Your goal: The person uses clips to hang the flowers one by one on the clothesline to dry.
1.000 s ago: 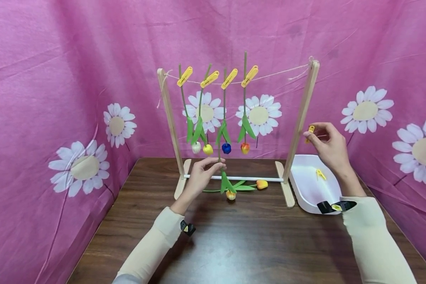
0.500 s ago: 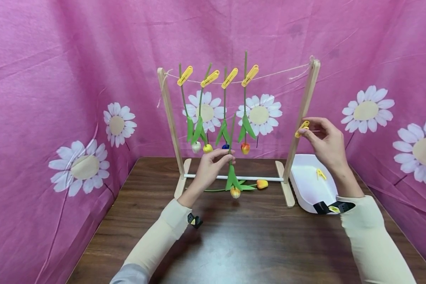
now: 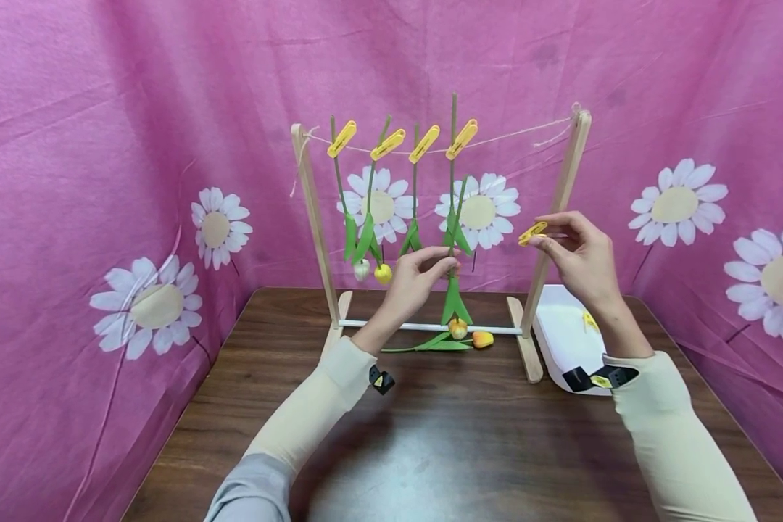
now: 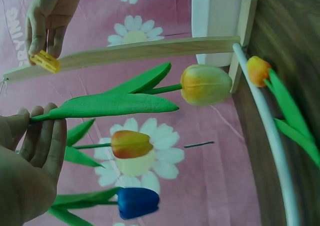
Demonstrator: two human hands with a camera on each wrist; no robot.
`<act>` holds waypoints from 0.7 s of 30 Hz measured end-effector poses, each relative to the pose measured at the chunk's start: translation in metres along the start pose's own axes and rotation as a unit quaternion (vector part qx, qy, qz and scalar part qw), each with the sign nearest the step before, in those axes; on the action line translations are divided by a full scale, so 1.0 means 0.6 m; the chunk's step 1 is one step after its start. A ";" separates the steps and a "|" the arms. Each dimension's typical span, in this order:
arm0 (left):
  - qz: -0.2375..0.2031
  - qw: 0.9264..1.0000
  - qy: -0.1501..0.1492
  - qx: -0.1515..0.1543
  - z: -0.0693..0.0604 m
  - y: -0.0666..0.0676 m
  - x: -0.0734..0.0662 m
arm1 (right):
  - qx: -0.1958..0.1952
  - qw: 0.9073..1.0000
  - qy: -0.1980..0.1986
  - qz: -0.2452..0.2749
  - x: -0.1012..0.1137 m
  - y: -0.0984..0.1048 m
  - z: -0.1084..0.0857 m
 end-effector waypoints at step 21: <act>0.028 0.999 -0.002 -0.024 0.089 -0.048 -0.049 | -0.016 0.999 0.003 0.031 0.054 -0.009 0.040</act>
Point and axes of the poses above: each hand's wrist, its own z-axis towards the middle knuckle, its own y-axis out of the back of the hand, x = y × z, the point moved 2 cm from there along z, towards the middle knuckle, and after that the axes turned 4 degrees about -z, right-handed, at the moved point
